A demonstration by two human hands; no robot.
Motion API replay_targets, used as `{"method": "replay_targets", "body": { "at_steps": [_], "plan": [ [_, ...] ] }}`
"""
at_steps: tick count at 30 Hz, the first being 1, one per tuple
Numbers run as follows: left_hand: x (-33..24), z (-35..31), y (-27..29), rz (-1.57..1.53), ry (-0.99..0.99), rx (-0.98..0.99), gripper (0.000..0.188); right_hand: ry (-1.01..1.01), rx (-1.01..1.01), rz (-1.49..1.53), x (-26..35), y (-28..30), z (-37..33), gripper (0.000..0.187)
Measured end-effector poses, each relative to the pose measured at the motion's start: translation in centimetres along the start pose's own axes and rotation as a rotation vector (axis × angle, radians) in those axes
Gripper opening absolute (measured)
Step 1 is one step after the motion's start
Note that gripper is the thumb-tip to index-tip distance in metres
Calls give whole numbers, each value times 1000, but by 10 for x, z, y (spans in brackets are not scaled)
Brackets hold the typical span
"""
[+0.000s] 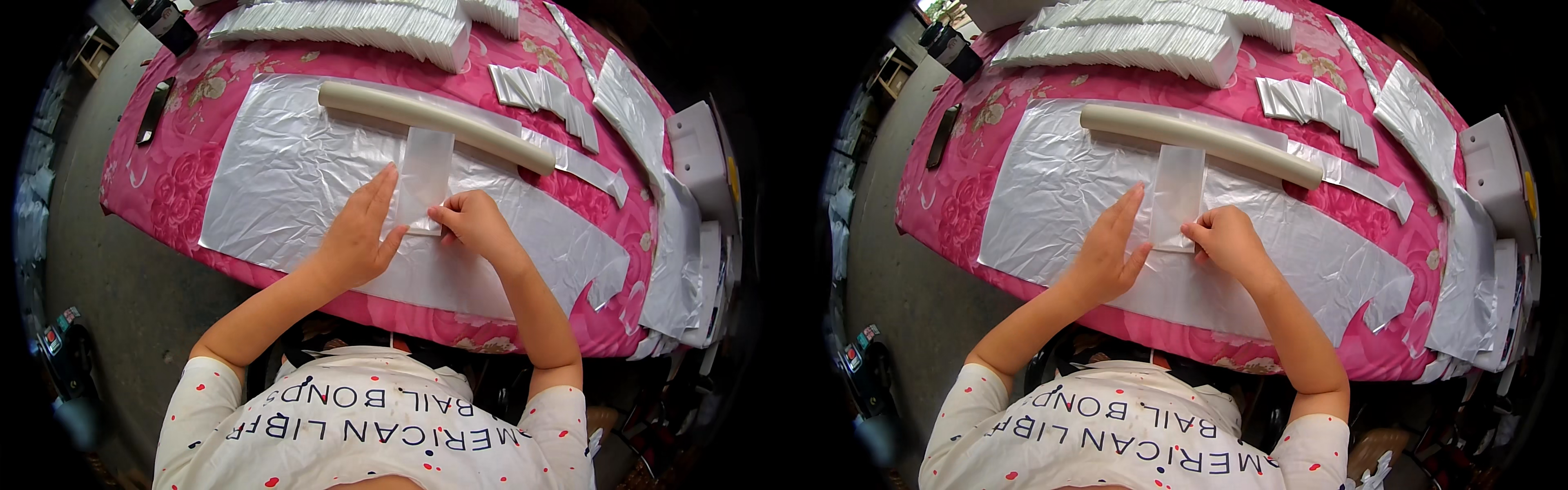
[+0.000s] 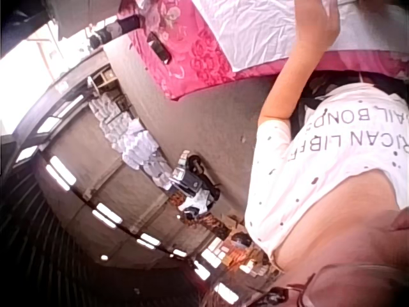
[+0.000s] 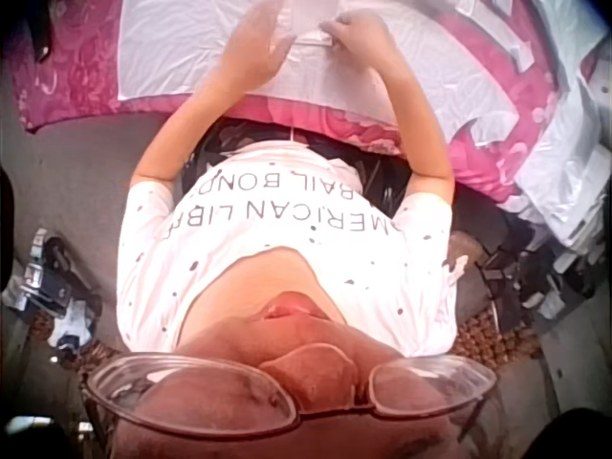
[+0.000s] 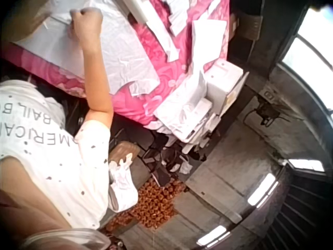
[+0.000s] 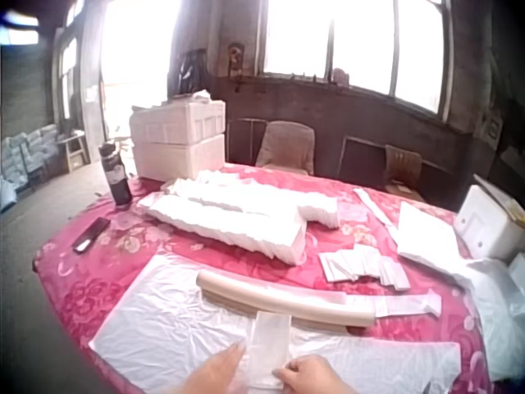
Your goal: The person repeatedly wraps small white rectangular items in clear plastic film on a pink tablecloth. They unroll the film, place an item on it, fold the film around the item, and set the wrapped item aside. The process is repeated multiple times.
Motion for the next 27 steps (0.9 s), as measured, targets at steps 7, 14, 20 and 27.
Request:
{"method": "replay_targets", "body": {
  "at_steps": [7,14,20,27],
  "plan": [
    [-7,-17,-41,358,-81,366,74,-17,-36,-76,6,-3,-7,25],
    [-4,-15,-40,357,-111,281,67,903,-584,-628,11,-9,-31,46],
    [0,-8,-22,292,-331,38,34,944,-317,-642,9,-2,-14,46],
    [3,-3,-18,247,-345,69,18,971,-284,-517,11,4,-14,36]
  ]
}}
Point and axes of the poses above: each hand's wrist, its own z-axis towards the middle knuckle, its own y-axis out of the back of the hand, x = y × z, the point moved 4 cm from there along z, towards the middle knuckle, and after that the axes turned 10 degrees about -y, right-handed, at the moved point
